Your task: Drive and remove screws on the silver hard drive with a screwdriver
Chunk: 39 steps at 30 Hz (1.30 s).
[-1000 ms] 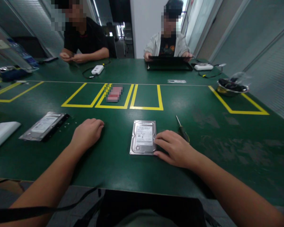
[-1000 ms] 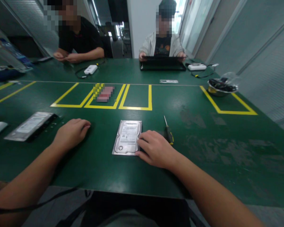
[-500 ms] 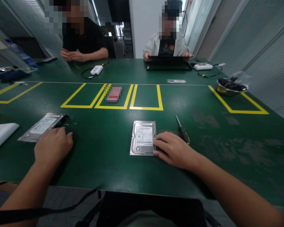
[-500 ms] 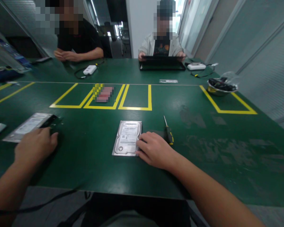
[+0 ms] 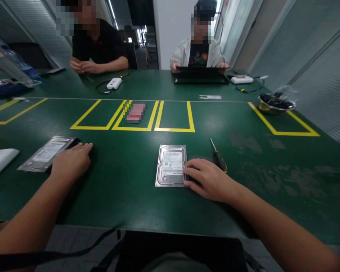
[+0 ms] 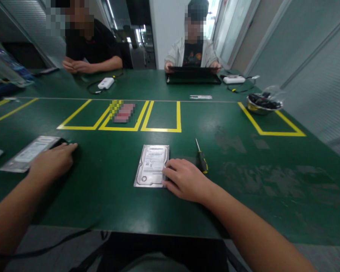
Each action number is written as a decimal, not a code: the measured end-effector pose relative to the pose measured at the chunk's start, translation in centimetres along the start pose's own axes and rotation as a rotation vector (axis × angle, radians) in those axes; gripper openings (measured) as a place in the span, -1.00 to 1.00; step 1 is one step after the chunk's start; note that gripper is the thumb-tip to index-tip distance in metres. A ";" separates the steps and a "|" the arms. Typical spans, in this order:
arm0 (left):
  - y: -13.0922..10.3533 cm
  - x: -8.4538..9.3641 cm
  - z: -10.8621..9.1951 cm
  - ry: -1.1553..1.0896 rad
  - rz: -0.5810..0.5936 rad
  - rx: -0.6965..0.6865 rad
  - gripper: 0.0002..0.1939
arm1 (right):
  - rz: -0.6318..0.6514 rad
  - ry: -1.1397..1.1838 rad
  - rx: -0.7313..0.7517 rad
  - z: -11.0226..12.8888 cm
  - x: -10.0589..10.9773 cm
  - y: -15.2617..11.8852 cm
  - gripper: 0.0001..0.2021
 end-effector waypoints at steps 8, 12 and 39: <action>-0.6 -0.6 0.5 0.272 0.076 0.019 -0.44 | 0.007 0.006 -0.011 -0.1 0.0 0.1 -0.68; -0.8 -0.2 0.7 0.361 0.034 -0.002 -0.45 | 0.012 0.007 -0.011 -0.1 0.0 0.2 -0.68; 0.2 2.9 -5.3 -0.115 -0.129 -0.159 -0.62 | 0.015 0.009 -0.012 -0.1 -0.1 -0.1 -0.68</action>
Point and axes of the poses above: each hand's wrist, its own y-axis towards the middle knuckle, its own x-axis out of the back of the hand, z = x × y, the point moved 9 cm from there along y, towards the middle knuckle, and after that the axes turned 3 degrees about -y, right-handed, at the moved point
